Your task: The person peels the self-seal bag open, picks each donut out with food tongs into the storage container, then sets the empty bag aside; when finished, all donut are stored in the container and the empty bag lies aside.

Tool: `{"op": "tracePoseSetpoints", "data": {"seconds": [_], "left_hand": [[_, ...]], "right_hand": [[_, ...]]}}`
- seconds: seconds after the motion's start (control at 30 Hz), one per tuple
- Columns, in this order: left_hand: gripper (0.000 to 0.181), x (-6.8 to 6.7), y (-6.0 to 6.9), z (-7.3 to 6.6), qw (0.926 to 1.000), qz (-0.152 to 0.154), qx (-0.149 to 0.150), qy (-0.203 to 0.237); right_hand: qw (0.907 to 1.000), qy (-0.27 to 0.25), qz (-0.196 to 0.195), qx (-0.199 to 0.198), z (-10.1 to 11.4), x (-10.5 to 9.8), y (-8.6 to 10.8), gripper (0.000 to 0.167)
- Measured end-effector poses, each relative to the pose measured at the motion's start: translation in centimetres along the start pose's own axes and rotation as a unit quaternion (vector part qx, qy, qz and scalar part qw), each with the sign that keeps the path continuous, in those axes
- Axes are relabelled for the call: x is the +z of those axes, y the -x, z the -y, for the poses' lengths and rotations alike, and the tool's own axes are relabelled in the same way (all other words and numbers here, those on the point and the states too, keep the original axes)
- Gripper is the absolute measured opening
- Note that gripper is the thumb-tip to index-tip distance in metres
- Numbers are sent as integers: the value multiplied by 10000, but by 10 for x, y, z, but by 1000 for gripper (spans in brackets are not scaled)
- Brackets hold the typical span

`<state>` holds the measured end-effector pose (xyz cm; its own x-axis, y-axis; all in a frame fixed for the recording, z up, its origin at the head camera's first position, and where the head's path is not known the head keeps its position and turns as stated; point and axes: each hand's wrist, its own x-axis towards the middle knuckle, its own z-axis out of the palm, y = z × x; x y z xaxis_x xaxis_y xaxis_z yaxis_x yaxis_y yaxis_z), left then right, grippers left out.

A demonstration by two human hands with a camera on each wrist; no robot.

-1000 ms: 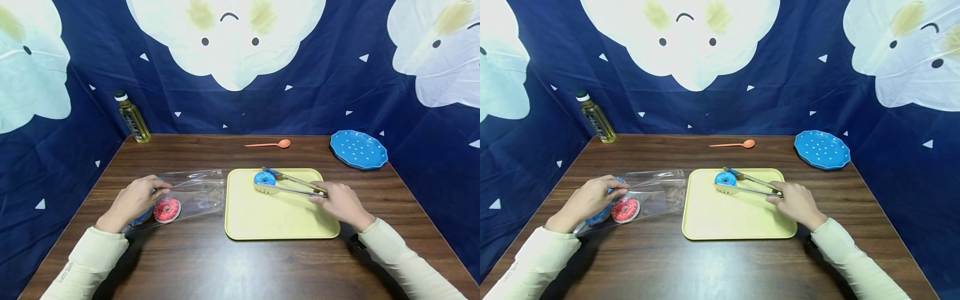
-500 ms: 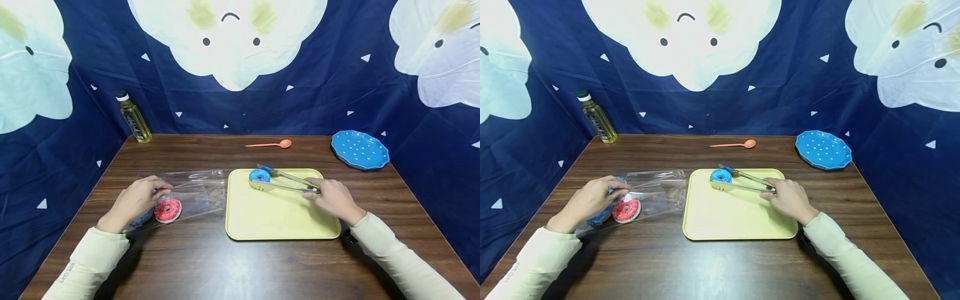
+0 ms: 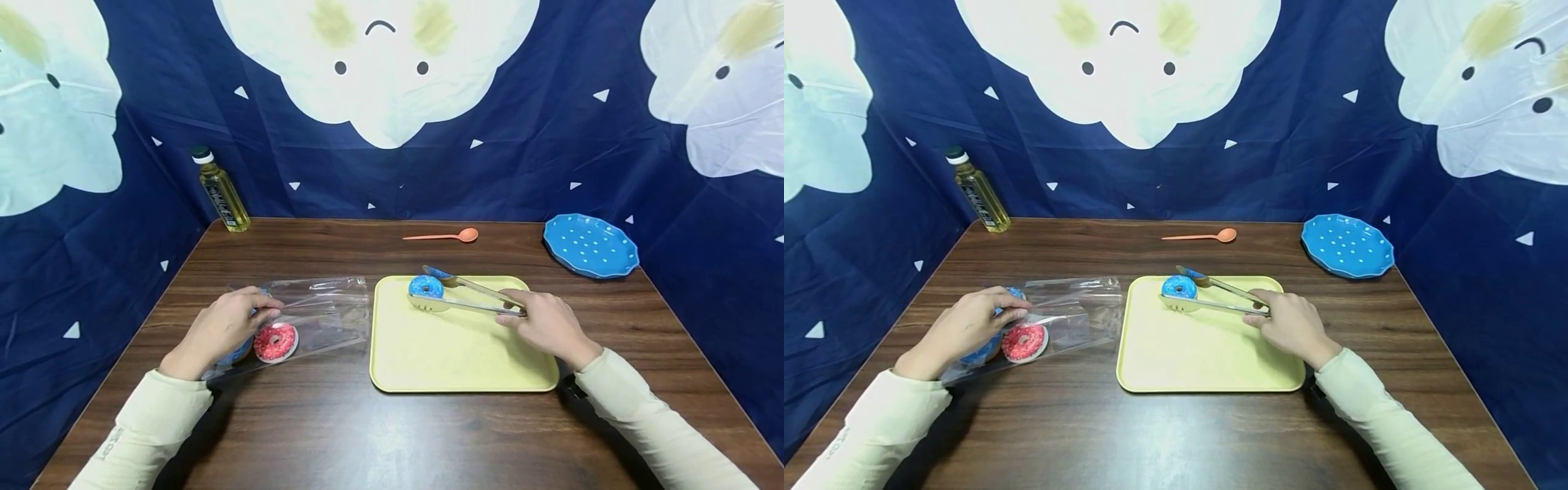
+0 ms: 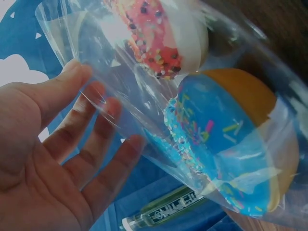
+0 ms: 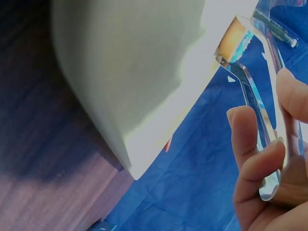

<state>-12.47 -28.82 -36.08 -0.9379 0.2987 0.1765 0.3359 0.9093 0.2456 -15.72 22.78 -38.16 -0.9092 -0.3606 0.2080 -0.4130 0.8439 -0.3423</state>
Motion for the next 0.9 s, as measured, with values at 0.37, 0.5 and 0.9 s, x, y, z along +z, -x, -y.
{"op": "tracePoseSetpoints", "data": {"seconds": [0.37, 0.5, 0.9], "left_hand": [[17, -1, 0, 0, 10000, -17, 11, -13], [16, -1, 0, 0, 10000, -46, 25, -25], [16, 0, 0, 0, 10000, -30, 44, 5]], "right_hand": [[9995, -10, -206, -227, 8, -9, -5, 48], [9994, -1, -205, -291, 15, -10, -9, 47], [9900, 526, -477, -1216, 53, 0, -31, 32]]}}
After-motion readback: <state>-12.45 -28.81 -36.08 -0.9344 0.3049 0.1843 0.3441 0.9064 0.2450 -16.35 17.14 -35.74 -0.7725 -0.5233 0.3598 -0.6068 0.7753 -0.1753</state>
